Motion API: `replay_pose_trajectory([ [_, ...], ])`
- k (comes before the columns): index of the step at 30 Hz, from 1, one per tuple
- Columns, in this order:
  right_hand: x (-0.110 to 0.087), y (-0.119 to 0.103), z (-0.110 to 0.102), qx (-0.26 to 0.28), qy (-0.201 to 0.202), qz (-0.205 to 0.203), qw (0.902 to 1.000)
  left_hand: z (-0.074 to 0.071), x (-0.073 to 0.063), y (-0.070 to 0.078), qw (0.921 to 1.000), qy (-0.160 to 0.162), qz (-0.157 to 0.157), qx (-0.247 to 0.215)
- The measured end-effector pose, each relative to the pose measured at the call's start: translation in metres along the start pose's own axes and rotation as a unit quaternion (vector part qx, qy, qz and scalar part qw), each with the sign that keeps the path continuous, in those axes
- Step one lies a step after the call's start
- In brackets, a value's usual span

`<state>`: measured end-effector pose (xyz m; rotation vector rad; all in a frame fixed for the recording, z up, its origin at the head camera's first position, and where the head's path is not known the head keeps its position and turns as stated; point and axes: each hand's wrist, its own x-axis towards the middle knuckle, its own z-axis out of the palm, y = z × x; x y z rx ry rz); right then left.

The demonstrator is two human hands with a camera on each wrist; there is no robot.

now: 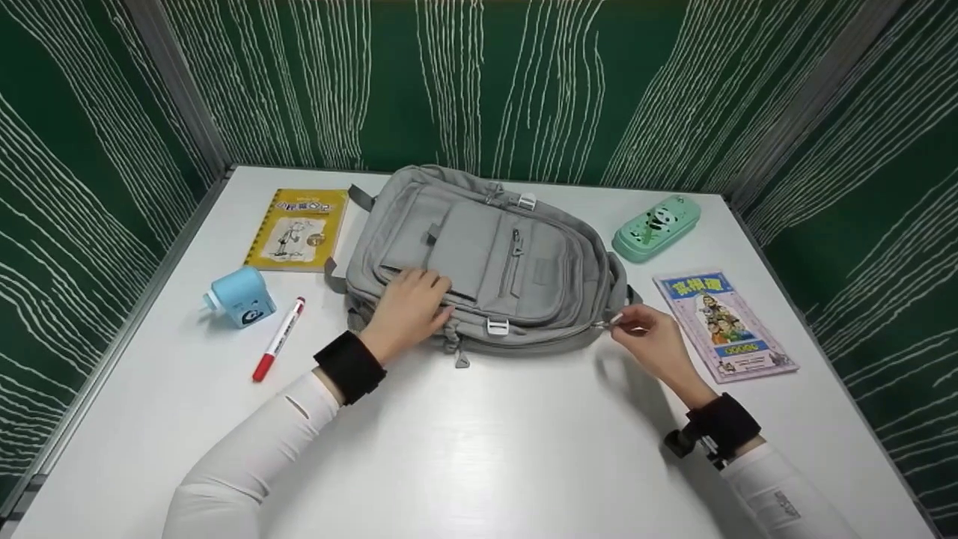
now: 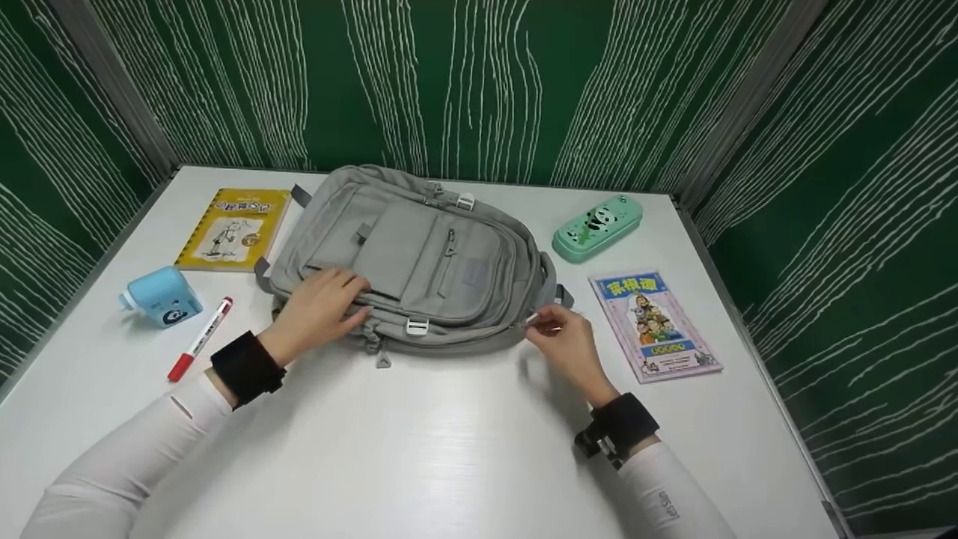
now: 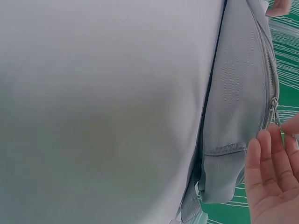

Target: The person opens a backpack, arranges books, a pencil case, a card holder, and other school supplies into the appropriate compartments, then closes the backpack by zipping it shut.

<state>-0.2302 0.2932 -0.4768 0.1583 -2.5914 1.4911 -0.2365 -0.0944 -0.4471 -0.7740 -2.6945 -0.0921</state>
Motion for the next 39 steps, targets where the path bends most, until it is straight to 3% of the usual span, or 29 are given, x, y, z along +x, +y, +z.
replay_pose_trajectory([
  [3,-0.001,0.001,-0.002,0.006,0.002,-0.005,1.0000,0.001,0.003,0.022,0.9982,0.034,0.049,-0.003],
  [7,-0.001,0.000,-0.003,0.007,0.005,-0.007,0.9999,0.006,0.008,0.051,0.9925,0.001,0.122,-0.010],
  [10,-0.001,0.000,-0.002,0.005,0.007,0.002,1.0000,0.014,0.011,0.066,0.9868,-0.026,0.157,0.029],
  [14,0.000,0.002,0.000,-0.006,0.008,0.002,0.9999,0.028,0.013,0.074,0.9796,-0.015,0.176,0.095],
  [18,-0.002,-0.002,0.001,-0.010,0.011,-0.015,0.9998,0.034,0.012,0.075,0.9784,-0.011,0.175,0.109],
  [31,-0.002,-0.002,0.000,-0.066,0.062,-0.068,0.9936,0.036,0.009,0.058,0.9751,-0.032,0.214,0.049],
  [39,-0.001,-0.007,-0.006,-0.077,0.078,-0.059,0.9922,0.032,0.004,0.033,0.9610,-0.050,0.271,0.023],
])
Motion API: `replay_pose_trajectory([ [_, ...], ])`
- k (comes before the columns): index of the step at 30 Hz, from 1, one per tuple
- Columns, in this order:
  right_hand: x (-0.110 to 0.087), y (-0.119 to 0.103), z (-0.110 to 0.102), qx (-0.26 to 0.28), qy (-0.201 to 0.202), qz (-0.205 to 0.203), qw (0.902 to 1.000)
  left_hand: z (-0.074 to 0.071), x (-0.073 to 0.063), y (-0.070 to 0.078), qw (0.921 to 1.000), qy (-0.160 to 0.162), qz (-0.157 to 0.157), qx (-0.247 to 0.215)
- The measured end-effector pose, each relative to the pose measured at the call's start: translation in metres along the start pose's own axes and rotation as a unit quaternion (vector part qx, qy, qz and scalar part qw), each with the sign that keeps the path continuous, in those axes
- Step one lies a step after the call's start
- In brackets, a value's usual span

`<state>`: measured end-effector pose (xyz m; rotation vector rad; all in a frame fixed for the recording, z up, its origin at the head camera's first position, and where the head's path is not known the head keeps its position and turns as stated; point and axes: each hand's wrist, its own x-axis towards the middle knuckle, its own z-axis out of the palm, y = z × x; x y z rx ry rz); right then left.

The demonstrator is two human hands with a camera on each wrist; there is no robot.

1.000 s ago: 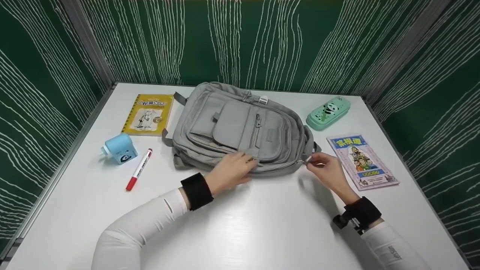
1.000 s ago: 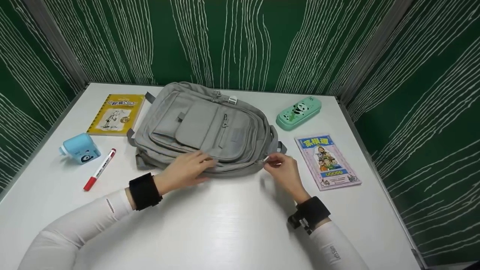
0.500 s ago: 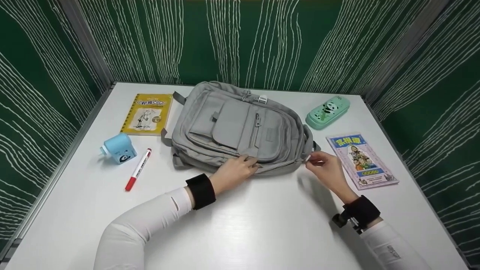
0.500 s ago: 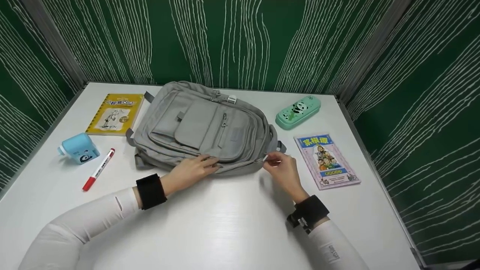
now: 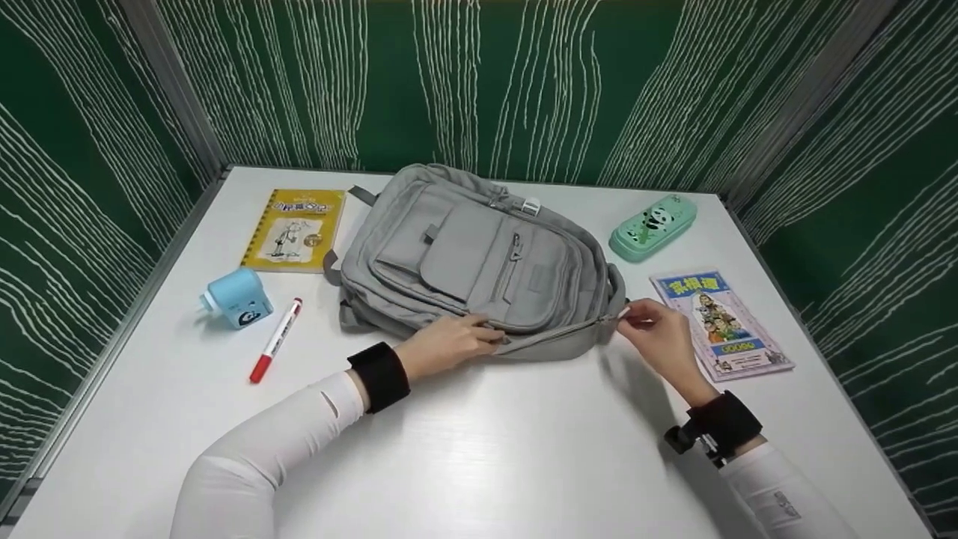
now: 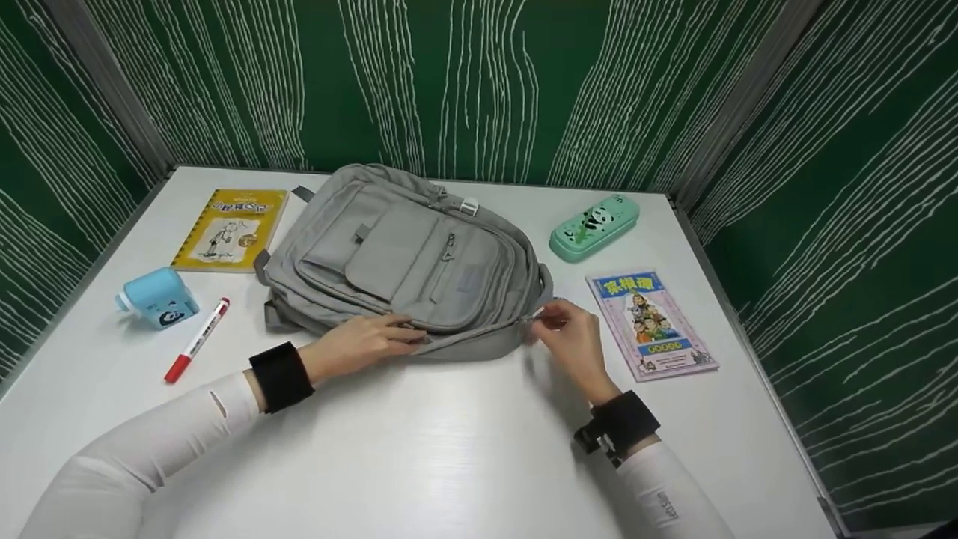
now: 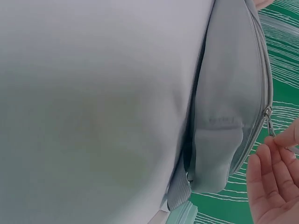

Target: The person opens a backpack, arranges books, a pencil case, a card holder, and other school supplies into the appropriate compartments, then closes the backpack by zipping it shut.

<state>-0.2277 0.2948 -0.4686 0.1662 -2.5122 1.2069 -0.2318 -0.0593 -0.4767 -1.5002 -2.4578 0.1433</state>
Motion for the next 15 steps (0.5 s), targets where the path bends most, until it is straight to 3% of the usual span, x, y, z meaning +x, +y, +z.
replay_pose_trajectory([
  [9,-0.005,-0.003,-0.004,-0.004,0.005,0.007,1.0000,-0.001,-0.020,-0.019,0.9996,-0.010,0.024,-0.011],
  [15,-0.006,-0.003,-0.004,-0.009,0.008,0.020,0.9997,-0.001,-0.032,-0.026,0.9993,0.013,0.035,0.002],
])
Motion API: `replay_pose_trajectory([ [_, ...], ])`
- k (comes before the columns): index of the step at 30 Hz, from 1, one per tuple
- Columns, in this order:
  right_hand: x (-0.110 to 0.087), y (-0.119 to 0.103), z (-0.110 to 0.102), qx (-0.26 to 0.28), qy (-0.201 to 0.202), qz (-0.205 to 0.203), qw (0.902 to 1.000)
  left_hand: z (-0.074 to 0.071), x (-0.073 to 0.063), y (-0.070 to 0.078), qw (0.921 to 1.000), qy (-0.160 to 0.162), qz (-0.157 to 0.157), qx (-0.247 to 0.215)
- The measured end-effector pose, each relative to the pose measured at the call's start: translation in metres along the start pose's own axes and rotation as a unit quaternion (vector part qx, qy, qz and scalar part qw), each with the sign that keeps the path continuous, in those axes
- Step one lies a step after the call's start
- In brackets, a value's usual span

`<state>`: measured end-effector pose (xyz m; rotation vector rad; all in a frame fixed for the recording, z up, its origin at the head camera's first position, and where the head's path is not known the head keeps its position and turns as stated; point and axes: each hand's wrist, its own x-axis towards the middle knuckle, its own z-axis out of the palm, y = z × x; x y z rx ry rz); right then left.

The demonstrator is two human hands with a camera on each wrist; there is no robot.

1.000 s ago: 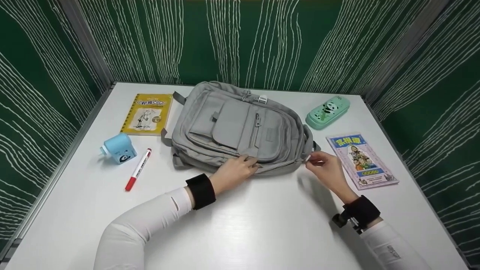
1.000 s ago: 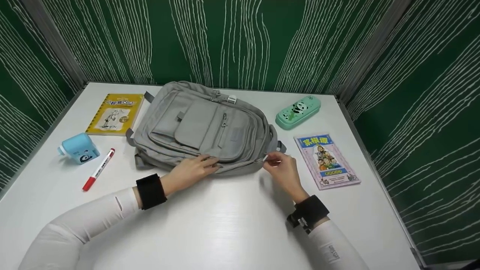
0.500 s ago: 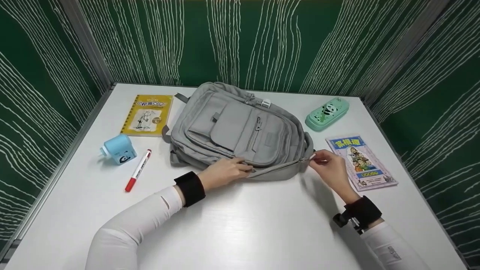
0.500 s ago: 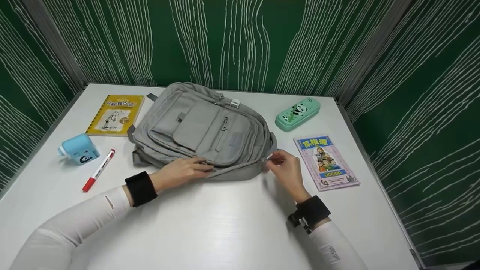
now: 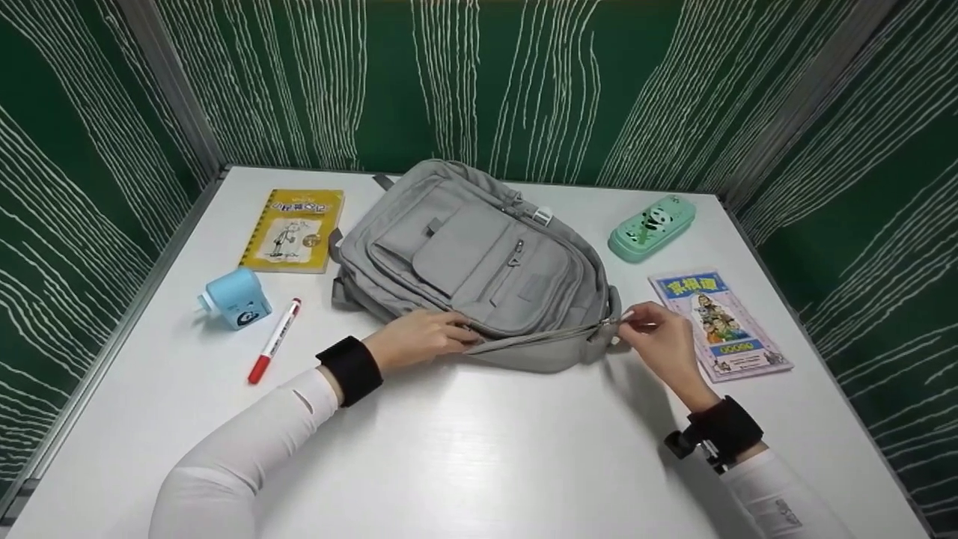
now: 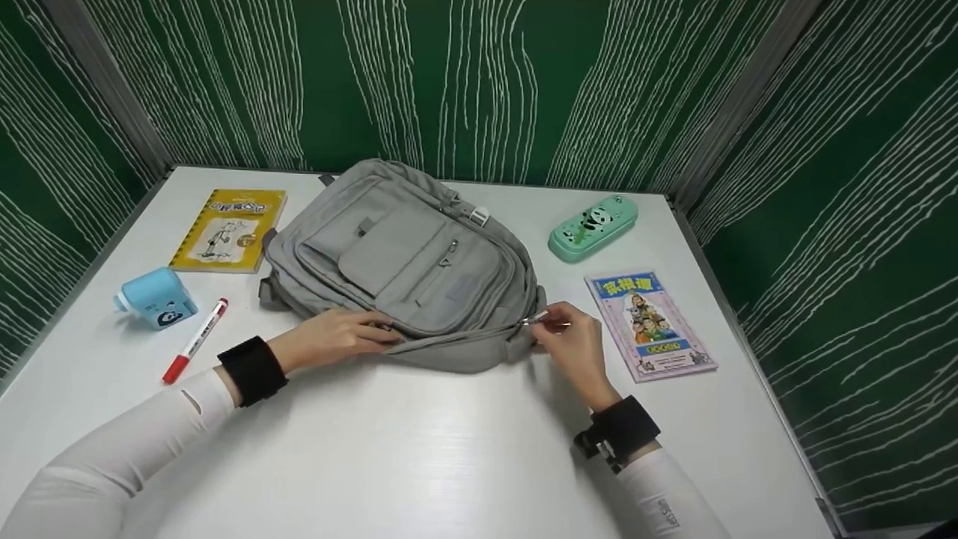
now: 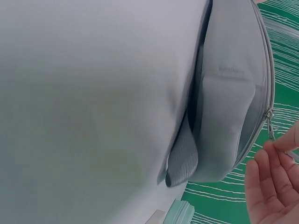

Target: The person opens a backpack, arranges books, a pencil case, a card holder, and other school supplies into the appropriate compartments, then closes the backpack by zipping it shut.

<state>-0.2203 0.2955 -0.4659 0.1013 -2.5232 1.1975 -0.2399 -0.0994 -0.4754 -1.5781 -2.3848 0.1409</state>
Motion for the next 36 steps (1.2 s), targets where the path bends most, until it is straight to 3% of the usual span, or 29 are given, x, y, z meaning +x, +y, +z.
replay_pose_trajectory([
  [7,0.000,0.000,0.004,-0.002,0.014,0.006,0.9999,0.003,-0.014,-0.012,0.9989,0.045,-0.005,0.007],
  [13,-0.001,-0.004,0.008,0.017,0.006,-0.001,0.9998,0.004,-0.027,-0.023,0.9950,0.090,-0.043,0.007],
  [21,-0.002,-0.009,0.011,0.055,-0.015,0.001,0.9984,0.004,-0.031,-0.023,0.9933,0.076,-0.082,0.031],
  [28,0.001,-0.011,0.017,0.066,-0.034,-0.016,0.9971,-0.007,-0.012,0.001,0.9876,0.049,-0.146,0.032],
  [32,0.001,-0.010,0.018,0.070,-0.036,-0.006,0.9969,-0.020,0.012,0.015,0.9819,0.023,-0.180,-0.052],
  [36,0.000,-0.012,0.018,0.086,-0.037,0.005,0.9956,-0.029,0.044,0.031,0.9750,-0.013,-0.185,-0.122],
])
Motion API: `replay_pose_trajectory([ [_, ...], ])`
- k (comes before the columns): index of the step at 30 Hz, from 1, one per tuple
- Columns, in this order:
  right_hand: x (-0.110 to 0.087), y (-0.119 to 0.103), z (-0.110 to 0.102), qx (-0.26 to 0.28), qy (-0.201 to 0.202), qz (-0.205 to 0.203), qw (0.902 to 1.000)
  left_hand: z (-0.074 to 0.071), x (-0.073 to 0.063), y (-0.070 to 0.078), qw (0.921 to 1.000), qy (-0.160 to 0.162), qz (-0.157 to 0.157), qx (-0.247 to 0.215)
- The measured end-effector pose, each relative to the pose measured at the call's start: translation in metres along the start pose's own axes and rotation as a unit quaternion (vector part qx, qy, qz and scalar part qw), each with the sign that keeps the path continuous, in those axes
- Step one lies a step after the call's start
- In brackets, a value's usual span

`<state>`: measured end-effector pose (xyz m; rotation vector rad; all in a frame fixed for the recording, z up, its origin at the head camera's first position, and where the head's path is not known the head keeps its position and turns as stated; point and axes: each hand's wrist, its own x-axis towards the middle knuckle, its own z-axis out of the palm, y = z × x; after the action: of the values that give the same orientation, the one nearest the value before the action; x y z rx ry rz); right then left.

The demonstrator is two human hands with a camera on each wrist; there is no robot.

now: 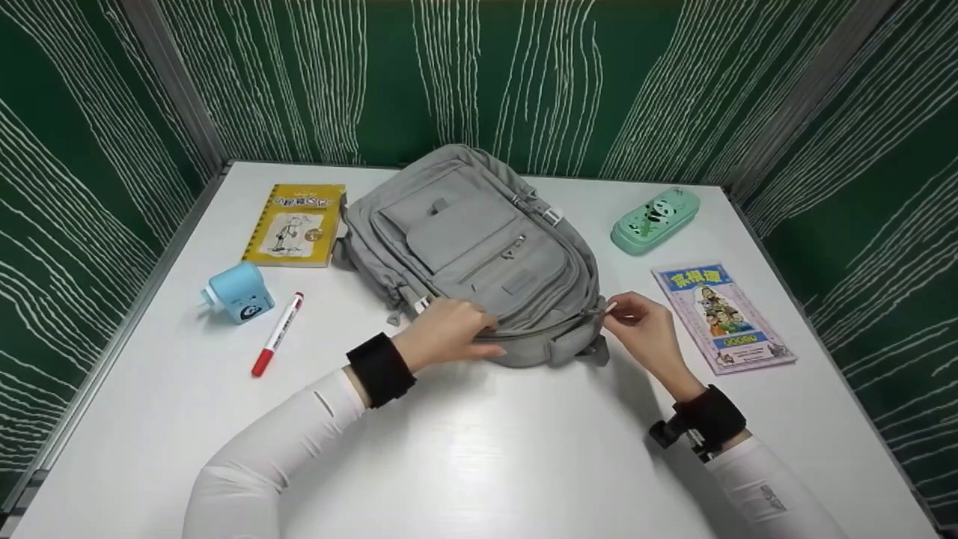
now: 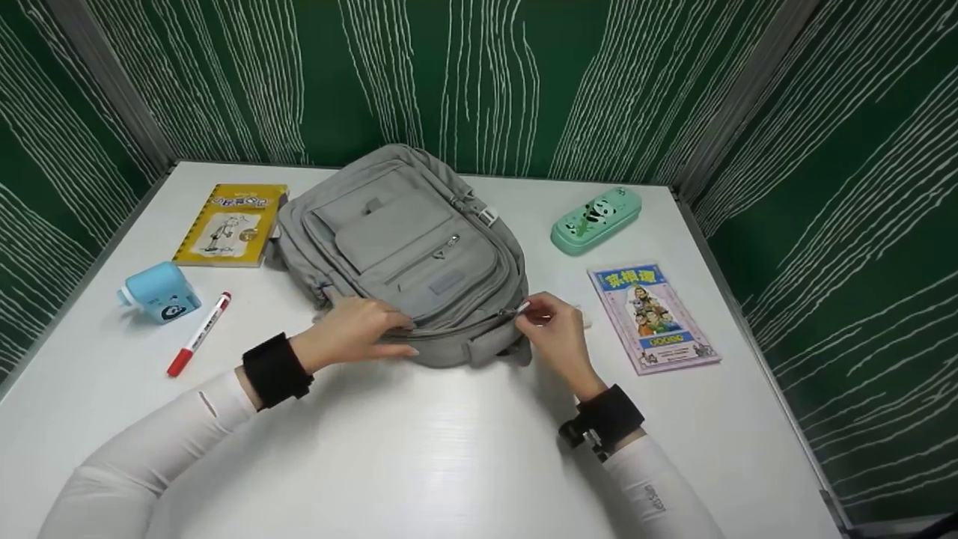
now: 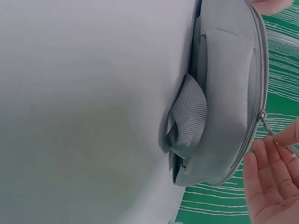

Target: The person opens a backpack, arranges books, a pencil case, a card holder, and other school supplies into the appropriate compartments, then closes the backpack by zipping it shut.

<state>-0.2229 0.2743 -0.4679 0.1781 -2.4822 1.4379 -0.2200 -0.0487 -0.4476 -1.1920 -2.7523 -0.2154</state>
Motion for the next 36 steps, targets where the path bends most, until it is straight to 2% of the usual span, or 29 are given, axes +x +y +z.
replay_pose_trajectory([
  [3,0.000,0.001,0.000,0.003,0.001,0.006,1.0000,0.003,0.013,0.020,0.9996,-0.023,0.005,0.018],
  [6,0.001,0.003,0.003,0.002,0.006,0.009,0.9999,0.008,0.019,0.034,0.9980,-0.015,0.009,0.061],
  [9,0.002,0.005,0.005,-0.002,0.010,0.009,0.9999,0.013,0.018,0.039,0.9960,0.004,0.010,0.089],
  [12,0.004,0.005,0.007,-0.013,0.008,0.002,0.9999,0.016,0.013,0.037,0.9957,0.016,0.013,0.090],
  [15,0.005,0.005,0.006,-0.026,0.013,-0.005,0.9996,0.018,0.006,0.033,0.9957,0.030,0.028,0.083],
  [19,0.007,0.005,0.002,-0.036,0.029,-0.006,0.9989,0.020,-0.007,0.026,0.9922,0.064,0.062,0.087],
  [24,0.006,0.008,-0.007,-0.049,0.056,0.000,0.9972,0.024,-0.028,0.010,0.9860,0.102,0.097,0.089],
  [27,0.003,0.007,-0.010,-0.060,0.065,-0.003,0.9961,0.024,-0.039,-0.002,0.9836,0.119,0.106,0.084],
  [32,0.000,0.006,-0.011,-0.053,0.060,-0.003,0.9968,0.020,-0.057,-0.024,0.9851,0.129,0.092,0.068],
  [36,0.000,0.004,-0.009,-0.043,0.055,-0.001,0.9976,0.016,-0.072,-0.042,0.9892,0.123,0.055,0.058],
])
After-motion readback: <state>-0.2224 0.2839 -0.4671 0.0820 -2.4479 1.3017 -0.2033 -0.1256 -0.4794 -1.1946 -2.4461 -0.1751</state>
